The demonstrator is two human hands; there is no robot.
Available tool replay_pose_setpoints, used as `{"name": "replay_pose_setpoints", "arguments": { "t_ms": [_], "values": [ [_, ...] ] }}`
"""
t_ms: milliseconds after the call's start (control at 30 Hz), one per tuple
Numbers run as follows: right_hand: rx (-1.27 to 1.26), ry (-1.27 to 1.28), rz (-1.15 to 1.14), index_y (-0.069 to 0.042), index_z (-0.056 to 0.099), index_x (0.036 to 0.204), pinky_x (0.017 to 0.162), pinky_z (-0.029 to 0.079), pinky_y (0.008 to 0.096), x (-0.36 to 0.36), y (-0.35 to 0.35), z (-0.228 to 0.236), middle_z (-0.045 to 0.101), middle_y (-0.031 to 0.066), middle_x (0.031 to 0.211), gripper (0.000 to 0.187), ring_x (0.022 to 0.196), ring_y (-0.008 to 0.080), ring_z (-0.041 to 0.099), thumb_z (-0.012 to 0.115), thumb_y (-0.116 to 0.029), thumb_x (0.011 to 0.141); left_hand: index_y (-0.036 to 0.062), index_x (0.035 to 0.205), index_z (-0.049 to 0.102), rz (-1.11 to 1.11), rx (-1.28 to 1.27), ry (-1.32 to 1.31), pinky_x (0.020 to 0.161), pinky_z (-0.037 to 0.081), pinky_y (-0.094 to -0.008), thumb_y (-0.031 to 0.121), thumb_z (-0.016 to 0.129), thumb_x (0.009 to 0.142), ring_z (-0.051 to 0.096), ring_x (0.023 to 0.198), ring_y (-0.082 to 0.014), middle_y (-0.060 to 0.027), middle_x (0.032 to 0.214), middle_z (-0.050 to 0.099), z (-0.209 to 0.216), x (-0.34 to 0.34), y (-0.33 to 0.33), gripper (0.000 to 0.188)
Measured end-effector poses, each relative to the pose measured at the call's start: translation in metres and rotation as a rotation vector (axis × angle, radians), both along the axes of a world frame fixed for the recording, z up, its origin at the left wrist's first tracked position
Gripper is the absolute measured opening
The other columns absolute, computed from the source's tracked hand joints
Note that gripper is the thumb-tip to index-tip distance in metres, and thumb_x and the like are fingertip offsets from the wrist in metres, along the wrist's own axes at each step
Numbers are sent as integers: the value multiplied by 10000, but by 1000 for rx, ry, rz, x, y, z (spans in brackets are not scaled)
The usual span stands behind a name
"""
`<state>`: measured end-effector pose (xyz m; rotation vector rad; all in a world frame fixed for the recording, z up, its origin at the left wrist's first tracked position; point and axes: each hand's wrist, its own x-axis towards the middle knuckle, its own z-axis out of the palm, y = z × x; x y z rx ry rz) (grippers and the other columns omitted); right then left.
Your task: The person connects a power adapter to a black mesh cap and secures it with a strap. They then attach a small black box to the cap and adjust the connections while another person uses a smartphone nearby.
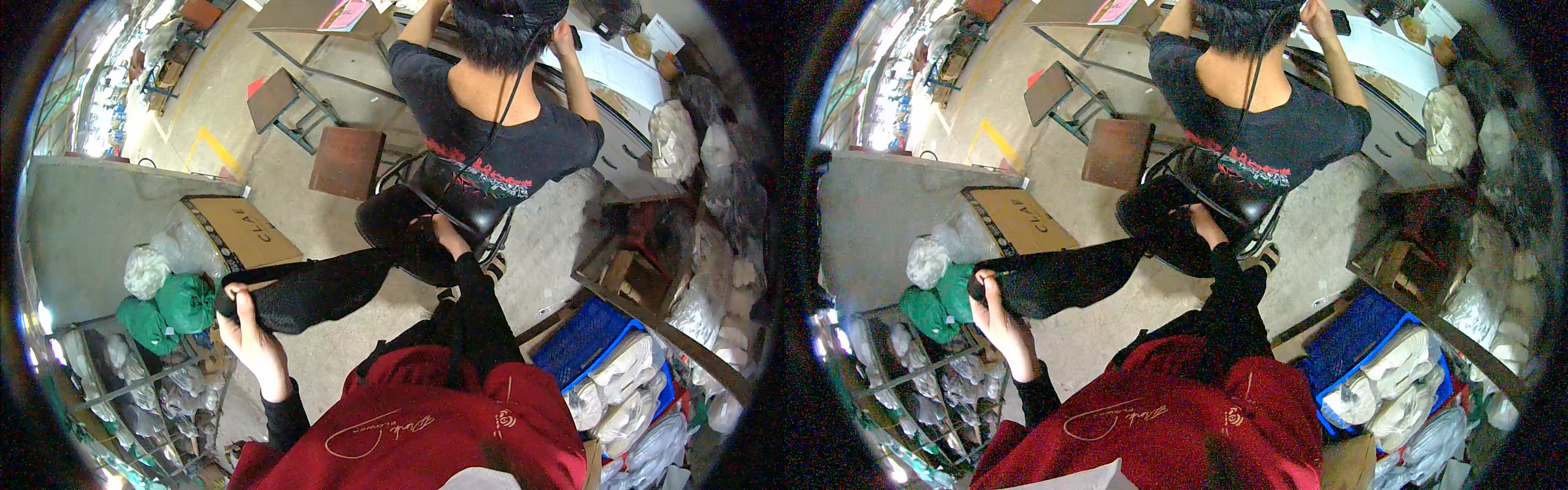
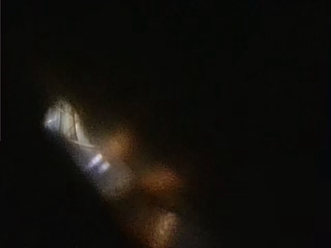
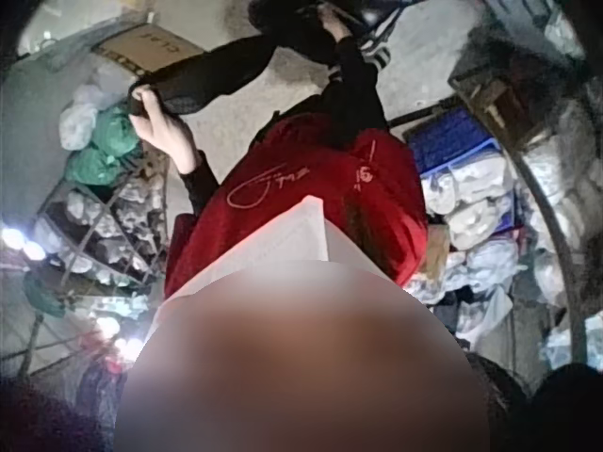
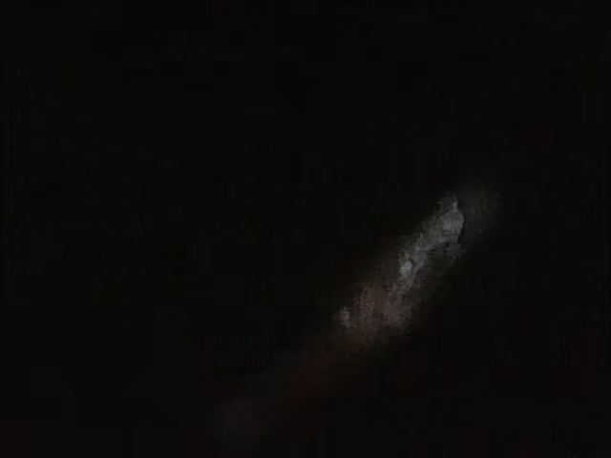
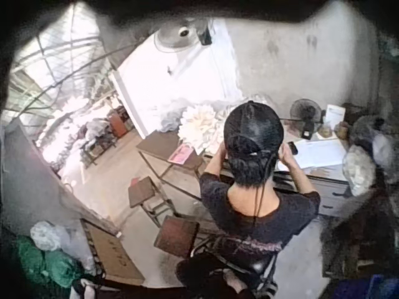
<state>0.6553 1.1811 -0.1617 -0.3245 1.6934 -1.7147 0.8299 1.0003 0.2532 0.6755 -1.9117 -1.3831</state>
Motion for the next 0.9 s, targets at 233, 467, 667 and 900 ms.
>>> {"name": "replay_pose_setpoints", "arguments": {
  "t_ms": [233,467,667,900],
  "values": [
    [806,461,-638,-68,764,887,820,546,392,46,99,-23,682,160,1026,180,855,296,679,740,-89,710,20,993,598,-118,-33,-44,822,409,-221,135,559,1005,503,862,-78,6,936,570,-50,-50,-14,122],
    [-258,-427,-1227,55,575,1210,740,542,287,95,186,5,675,115,1003,481,889,182,663,514,179,748,47,972,605,-299,86,-132,782,403,-222,186,577,1013,480,841,-60,47,911,552,-118,-105,-12,147],
    [-447,-205,-1625,42,589,1283,996,424,326,102,228,41,645,122,1188,411,1123,200,589,618,30,873,59,989,612,-451,306,-108,833,388,-234,207,582,1012,484,893,-68,46,927,551,-174,-131,22,153],
    [-748,-327,-1772,-214,316,1457,788,539,360,88,276,-8,524,80,1305,753,945,250,607,756,-69,864,75,992,612,-457,545,-56,869,385,-238,176,622,985,489,896,-64,56,942,544,-203,-127,41,102]
  ]
}}
